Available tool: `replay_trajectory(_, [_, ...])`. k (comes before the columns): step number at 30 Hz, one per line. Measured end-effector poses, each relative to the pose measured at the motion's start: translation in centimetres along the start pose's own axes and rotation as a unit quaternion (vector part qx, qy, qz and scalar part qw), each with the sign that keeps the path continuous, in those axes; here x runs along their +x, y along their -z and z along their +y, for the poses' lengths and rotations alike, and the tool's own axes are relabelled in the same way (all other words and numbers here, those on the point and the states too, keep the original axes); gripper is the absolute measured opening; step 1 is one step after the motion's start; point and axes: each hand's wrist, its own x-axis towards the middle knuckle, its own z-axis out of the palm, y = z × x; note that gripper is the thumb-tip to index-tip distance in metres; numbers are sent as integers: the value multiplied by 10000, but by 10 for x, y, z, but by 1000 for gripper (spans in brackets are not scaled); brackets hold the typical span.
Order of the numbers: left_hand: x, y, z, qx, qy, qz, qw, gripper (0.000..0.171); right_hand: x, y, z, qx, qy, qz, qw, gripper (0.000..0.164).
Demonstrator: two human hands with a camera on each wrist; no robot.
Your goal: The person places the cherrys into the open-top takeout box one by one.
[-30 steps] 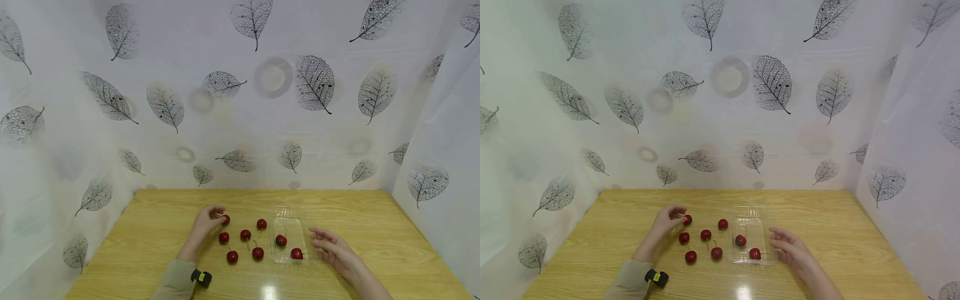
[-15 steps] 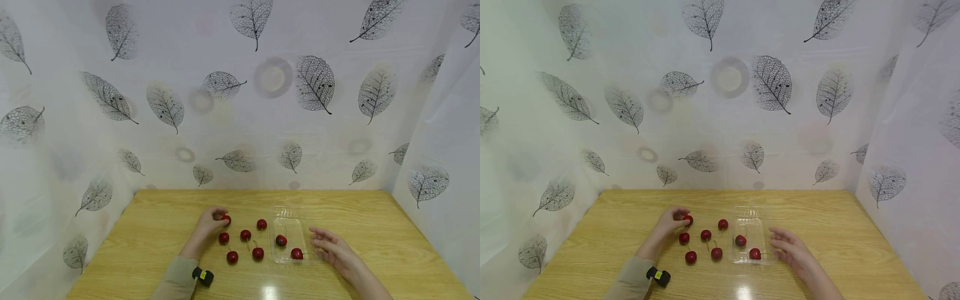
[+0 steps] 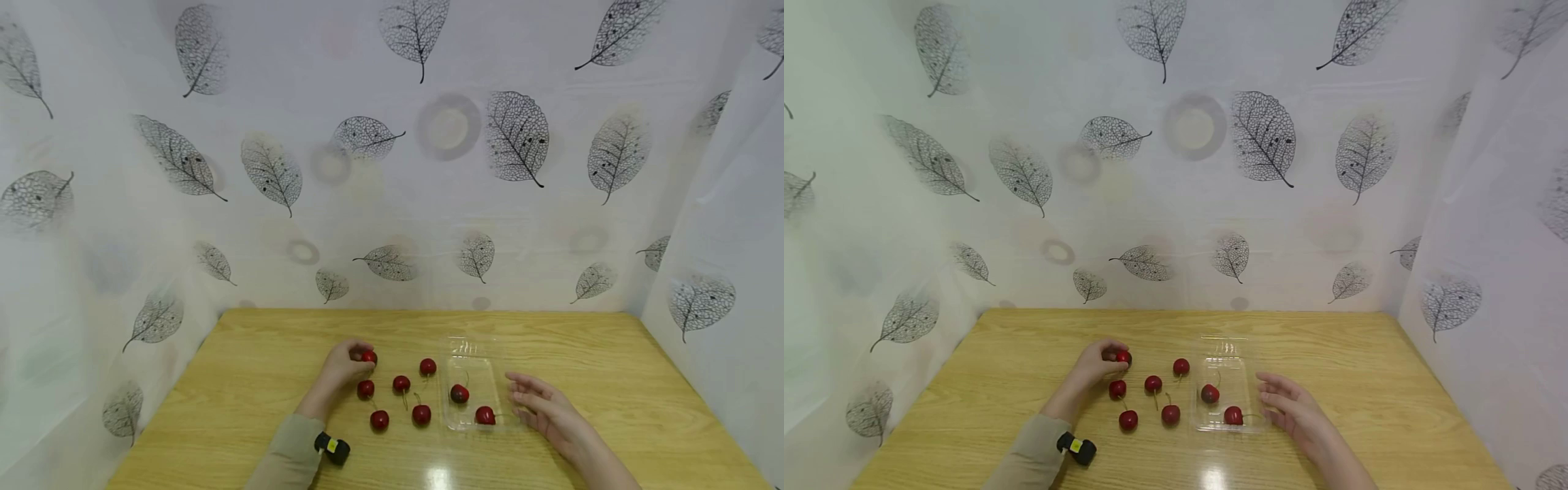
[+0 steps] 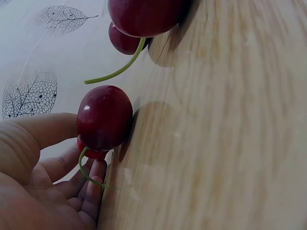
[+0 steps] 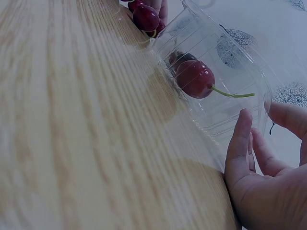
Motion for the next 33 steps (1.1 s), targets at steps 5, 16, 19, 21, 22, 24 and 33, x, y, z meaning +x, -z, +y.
replay_trajectory(5, [1,0,-2,70,-73,25,9999,33,-1,0,0,-15,-7,22,10000,34])
replay_trajectory(16, [2,1,-2,-169,52,73,9998,32,-1,0,0,32,10,-21,10000,34])
replay_trajectory(19, [2,0,-2,-177,81,107,9998,32,-1,0,0,44,-2,-24,10000,35])
replay_trajectory(21, [2,0,-2,-203,99,108,9997,32,-1,0,0,51,-2,-30,10000,35])
replay_trajectory(22, [2,0,-2,-224,107,111,9996,32,-1,0,0,49,-12,-20,10000,34])
replay_trajectory(24, [1,0,-1,-276,134,113,9995,32,-1,0,0,34,-25,-8,10000,33])
replay_trajectory(33, [-1,0,5,-746,371,-21,9965,35,-1,-1,0,-22,-35,51,10000,32])
